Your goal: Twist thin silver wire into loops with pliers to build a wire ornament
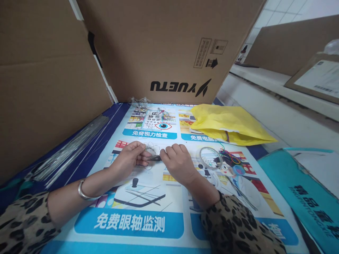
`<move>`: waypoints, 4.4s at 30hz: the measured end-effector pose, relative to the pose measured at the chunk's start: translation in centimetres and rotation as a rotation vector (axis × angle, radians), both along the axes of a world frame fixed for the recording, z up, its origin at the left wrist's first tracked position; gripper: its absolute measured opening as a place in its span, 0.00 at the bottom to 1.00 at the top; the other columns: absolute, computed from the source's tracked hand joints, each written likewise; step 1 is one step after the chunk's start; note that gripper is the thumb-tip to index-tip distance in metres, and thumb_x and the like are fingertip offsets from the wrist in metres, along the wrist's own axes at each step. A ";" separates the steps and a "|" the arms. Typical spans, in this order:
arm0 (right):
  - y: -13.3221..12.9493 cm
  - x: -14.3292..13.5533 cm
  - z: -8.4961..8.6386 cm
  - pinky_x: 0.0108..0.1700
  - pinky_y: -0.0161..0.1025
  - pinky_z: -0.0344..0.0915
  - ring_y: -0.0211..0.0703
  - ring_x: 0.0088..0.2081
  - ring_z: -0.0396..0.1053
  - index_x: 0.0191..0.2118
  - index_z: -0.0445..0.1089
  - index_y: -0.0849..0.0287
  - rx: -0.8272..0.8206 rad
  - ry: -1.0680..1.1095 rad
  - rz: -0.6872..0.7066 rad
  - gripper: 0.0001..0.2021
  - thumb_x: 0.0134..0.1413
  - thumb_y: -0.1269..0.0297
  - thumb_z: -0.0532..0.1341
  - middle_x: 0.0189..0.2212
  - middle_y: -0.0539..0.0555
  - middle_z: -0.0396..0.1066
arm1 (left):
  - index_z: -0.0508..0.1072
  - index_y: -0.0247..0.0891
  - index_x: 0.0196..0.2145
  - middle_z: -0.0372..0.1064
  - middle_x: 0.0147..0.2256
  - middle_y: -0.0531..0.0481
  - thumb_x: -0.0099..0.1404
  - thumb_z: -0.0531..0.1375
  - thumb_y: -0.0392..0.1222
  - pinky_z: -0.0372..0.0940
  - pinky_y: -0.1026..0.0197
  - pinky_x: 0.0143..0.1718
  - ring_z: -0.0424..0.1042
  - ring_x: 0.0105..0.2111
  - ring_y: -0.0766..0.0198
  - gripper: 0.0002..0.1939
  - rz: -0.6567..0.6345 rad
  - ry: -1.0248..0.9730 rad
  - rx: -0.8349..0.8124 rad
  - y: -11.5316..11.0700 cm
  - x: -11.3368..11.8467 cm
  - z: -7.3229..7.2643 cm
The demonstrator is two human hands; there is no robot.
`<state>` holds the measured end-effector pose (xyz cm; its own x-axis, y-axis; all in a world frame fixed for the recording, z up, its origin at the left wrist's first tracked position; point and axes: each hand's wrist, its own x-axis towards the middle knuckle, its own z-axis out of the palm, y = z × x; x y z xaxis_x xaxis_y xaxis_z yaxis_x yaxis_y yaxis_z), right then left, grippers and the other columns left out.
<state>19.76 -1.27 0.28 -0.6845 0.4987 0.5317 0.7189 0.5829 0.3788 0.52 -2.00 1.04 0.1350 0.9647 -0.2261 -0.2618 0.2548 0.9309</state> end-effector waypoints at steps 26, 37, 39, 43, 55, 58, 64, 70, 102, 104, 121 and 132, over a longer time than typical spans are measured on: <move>-0.2 -0.1 -0.1 0.33 0.41 0.47 0.40 0.30 0.54 0.38 0.68 0.62 -0.010 -0.001 0.003 0.09 0.56 0.72 0.52 0.24 0.52 0.63 | 0.60 0.37 0.28 0.72 0.25 0.50 0.58 0.58 0.47 0.66 0.64 0.25 0.71 0.21 0.67 0.12 0.029 0.022 0.042 -0.2 0.0 0.4; -0.5 -0.3 0.5 0.30 0.38 0.47 0.40 0.27 0.59 0.29 0.66 0.59 -0.244 -0.029 -0.066 0.05 0.52 0.73 0.55 0.23 0.51 0.66 | 0.59 0.38 0.30 0.72 0.27 0.51 0.62 0.53 0.46 0.64 0.65 0.25 0.70 0.24 0.67 0.09 -0.026 0.194 0.239 -0.1 -0.2 0.6; -0.6 -0.3 0.9 0.29 0.38 0.47 0.39 0.27 0.61 0.29 0.67 0.59 -0.321 -0.048 -0.087 0.05 0.52 0.72 0.55 0.24 0.51 0.67 | 0.60 0.38 0.30 0.71 0.28 0.51 0.62 0.53 0.45 0.65 0.65 0.27 0.70 0.25 0.67 0.09 -0.041 0.233 0.294 -0.1 -0.3 0.6; -0.6 -0.4 1.8 0.28 0.36 0.48 0.38 0.28 0.65 0.30 0.68 0.57 -0.502 -0.071 -0.133 0.05 0.53 0.69 0.56 0.26 0.50 0.71 | 0.61 0.38 0.29 0.70 0.27 0.52 0.63 0.52 0.44 0.64 0.65 0.28 0.68 0.26 0.68 0.08 -0.064 0.269 0.366 -0.2 -0.4 0.6; -0.1 0.3 3.8 0.28 0.33 0.50 0.37 0.31 0.68 0.32 0.71 0.54 -0.809 -0.051 -0.158 0.08 0.55 0.62 0.55 0.31 0.49 0.74 | 0.66 0.38 0.30 0.72 0.30 0.49 0.61 0.54 0.43 0.62 0.64 0.34 0.68 0.31 0.65 0.07 -0.120 0.308 0.472 -0.4 -0.4 0.8; 0.1 0.3 3.1 0.29 0.34 0.51 0.38 0.32 0.67 0.32 0.70 0.56 -0.698 -0.025 -0.209 0.09 0.56 0.61 0.54 0.32 0.51 0.73 | 0.69 0.37 0.29 0.71 0.29 0.50 0.59 0.57 0.44 0.61 0.65 0.33 0.68 0.31 0.65 0.08 -0.071 0.354 0.434 0.3 -0.8 0.6; 0.4 0.3 0.8 0.34 0.35 0.55 0.39 0.33 0.64 0.33 0.70 0.58 -0.478 0.185 -0.161 0.07 0.54 0.65 0.55 0.29 0.52 0.70 | 0.68 0.36 0.24 0.67 0.22 0.53 0.56 0.59 0.45 0.58 0.67 0.25 0.64 0.22 0.69 0.10 -0.042 0.344 0.290 1.3 -1.2 0.1; -0.2 -0.1 0.3 0.36 0.39 0.52 0.41 0.33 0.59 0.32 0.70 0.60 -0.156 0.251 -0.021 0.08 0.53 0.71 0.54 0.25 0.53 0.66 | 0.65 0.36 0.21 0.63 0.17 0.55 0.54 0.60 0.45 0.53 0.68 0.19 0.60 0.17 0.72 0.11 -0.003 0.277 0.220 1.0 -1.1 0.4; -1.3 -1.0 0.8 0.32 0.41 0.46 0.39 0.29 0.53 0.38 0.68 0.61 0.063 0.018 0.068 0.07 0.56 0.70 0.54 0.24 0.51 0.63 | 0.61 0.36 0.21 0.59 0.16 0.58 0.57 0.57 0.41 0.50 0.71 0.16 0.54 0.12 0.77 0.11 -0.050 0.130 0.088 -0.6 0.0 0.0; -1.3 -1.0 0.8 0.32 0.41 0.46 0.39 0.29 0.53 0.38 0.68 0.61 0.061 0.018 0.067 0.07 0.56 0.70 0.54 0.24 0.51 0.63 | 0.61 0.36 0.22 0.59 0.16 0.58 0.57 0.57 0.41 0.50 0.71 0.16 0.53 0.12 0.77 0.11 -0.047 0.135 0.090 -0.6 0.0 0.0; -1.4 -1.1 0.2 0.32 0.41 0.46 0.40 0.29 0.54 0.35 0.69 0.61 -0.030 0.031 0.049 0.08 0.56 0.72 0.52 0.23 0.51 0.62 | 0.60 0.36 0.22 0.57 0.17 0.58 0.58 0.57 0.43 0.49 0.69 0.17 0.53 0.14 0.75 0.12 -0.034 0.262 0.192 -0.5 0.0 0.5; -2.0 -1.9 0.6 0.32 0.35 0.51 0.39 0.31 0.64 0.31 0.70 0.58 -0.613 0.134 -0.106 0.10 0.56 0.61 0.53 0.27 0.52 0.70 | 0.63 0.36 0.24 0.58 0.21 0.57 0.61 0.55 0.42 0.55 0.68 0.24 0.58 0.21 0.72 0.10 -0.148 0.533 0.539 0.1 -1.0 0.2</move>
